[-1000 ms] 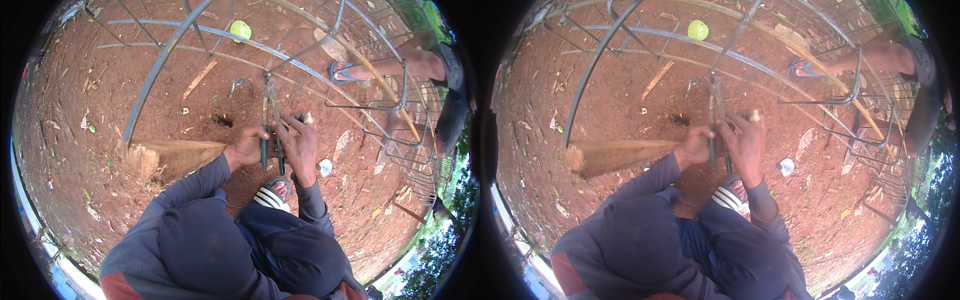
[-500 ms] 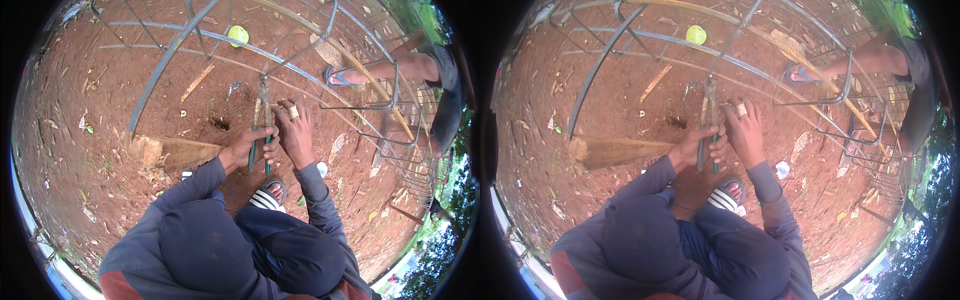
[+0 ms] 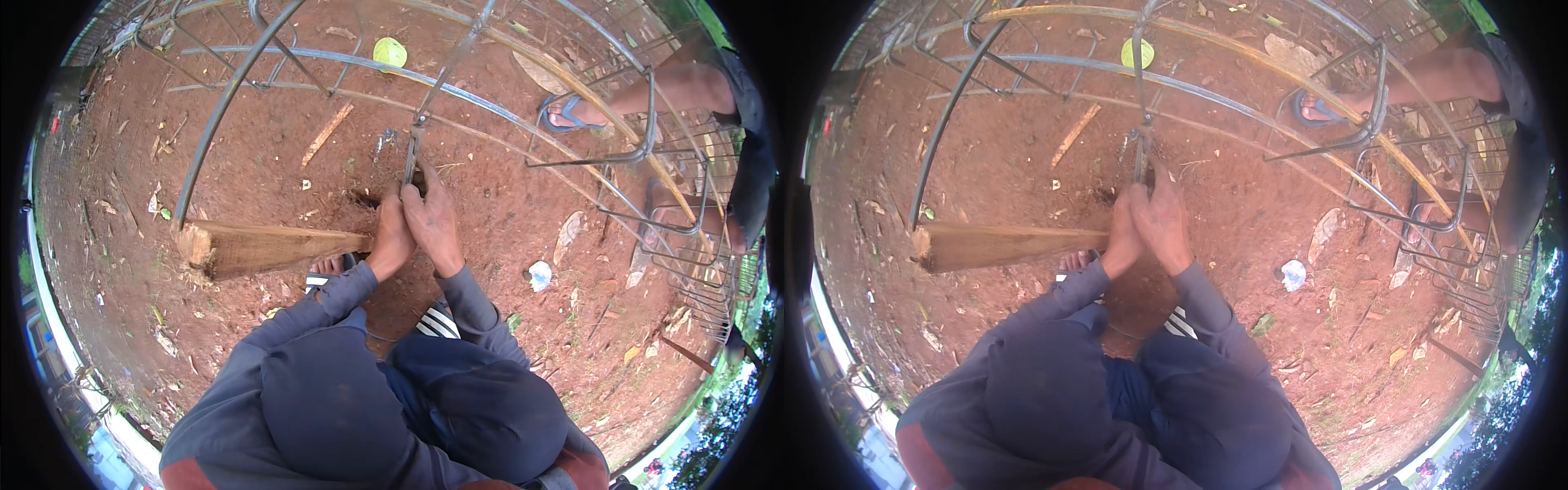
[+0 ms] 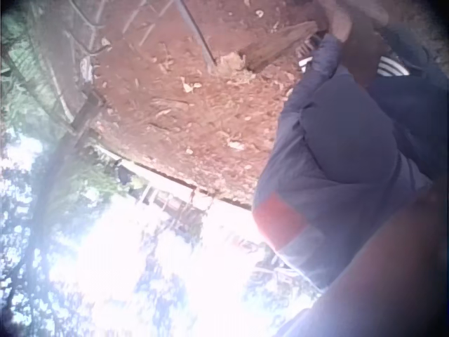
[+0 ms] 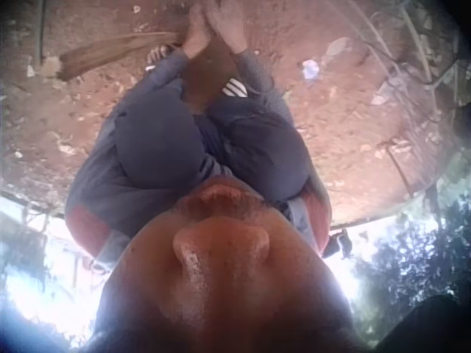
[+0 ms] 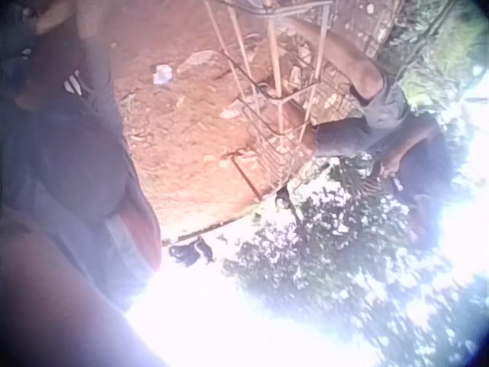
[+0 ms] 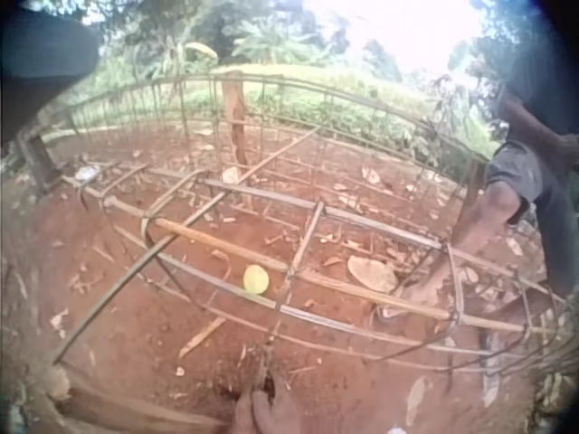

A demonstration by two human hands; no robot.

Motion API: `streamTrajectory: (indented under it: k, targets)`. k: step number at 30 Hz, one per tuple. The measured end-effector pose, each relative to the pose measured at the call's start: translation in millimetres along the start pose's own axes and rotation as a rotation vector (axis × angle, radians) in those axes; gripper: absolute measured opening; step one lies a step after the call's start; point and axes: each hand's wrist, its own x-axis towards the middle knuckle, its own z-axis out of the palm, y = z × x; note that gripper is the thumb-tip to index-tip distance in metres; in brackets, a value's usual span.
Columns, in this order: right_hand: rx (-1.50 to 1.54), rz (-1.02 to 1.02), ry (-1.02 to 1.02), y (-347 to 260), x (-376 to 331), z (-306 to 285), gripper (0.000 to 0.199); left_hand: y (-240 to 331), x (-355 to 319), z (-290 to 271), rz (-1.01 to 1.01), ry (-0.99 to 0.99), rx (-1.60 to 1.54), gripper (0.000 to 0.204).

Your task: The person assembles a metal frame by hand, using pliers to twist and secure wire ties at the joints. They repeatedly position the frame, cut excess wire, and tighten connections while seated on the ground.

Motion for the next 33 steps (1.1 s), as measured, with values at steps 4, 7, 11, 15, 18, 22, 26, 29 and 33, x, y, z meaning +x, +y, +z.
streamTrajectory:
  k: [4,7,11,15,18,22,26,29,33]
  targets:
    - [0.033,-0.051,0.052,-6,7,17,0.051,-16,-2,-8,0.011,-0.021,0.202,0.041]
    - [0.134,-0.043,0.102,-6,12,37,0.043,-21,1,-13,0.016,-0.030,0.296,0.048]
    - [0.365,0.129,-0.082,6,36,35,0.040,-8,-6,-9,0.011,0.056,0.294,0.056]
    - [0.711,0.338,-0.210,-4,38,21,0.035,10,-30,-24,-0.150,-0.132,0.117,0.057]
    - [1.012,0.511,-0.410,-12,35,9,0.036,28,-40,-55,-0.483,-0.427,-0.090,0.056]
    - [1.736,0.350,-0.975,30,51,14,0.044,72,-39,-73,-0.820,-0.744,-0.522,0.045]
    - [2.505,0.125,-1.300,17,46,52,0.048,95,-35,-79,-0.871,-0.775,-0.617,0.038]
    - [2.339,0.265,-0.991,16,32,45,0.055,102,-37,-84,-0.920,-0.719,-0.552,0.037]
    - [1.679,0.389,-0.609,23,-4,27,0.056,117,-37,-74,-0.814,-0.563,-0.117,0.034]
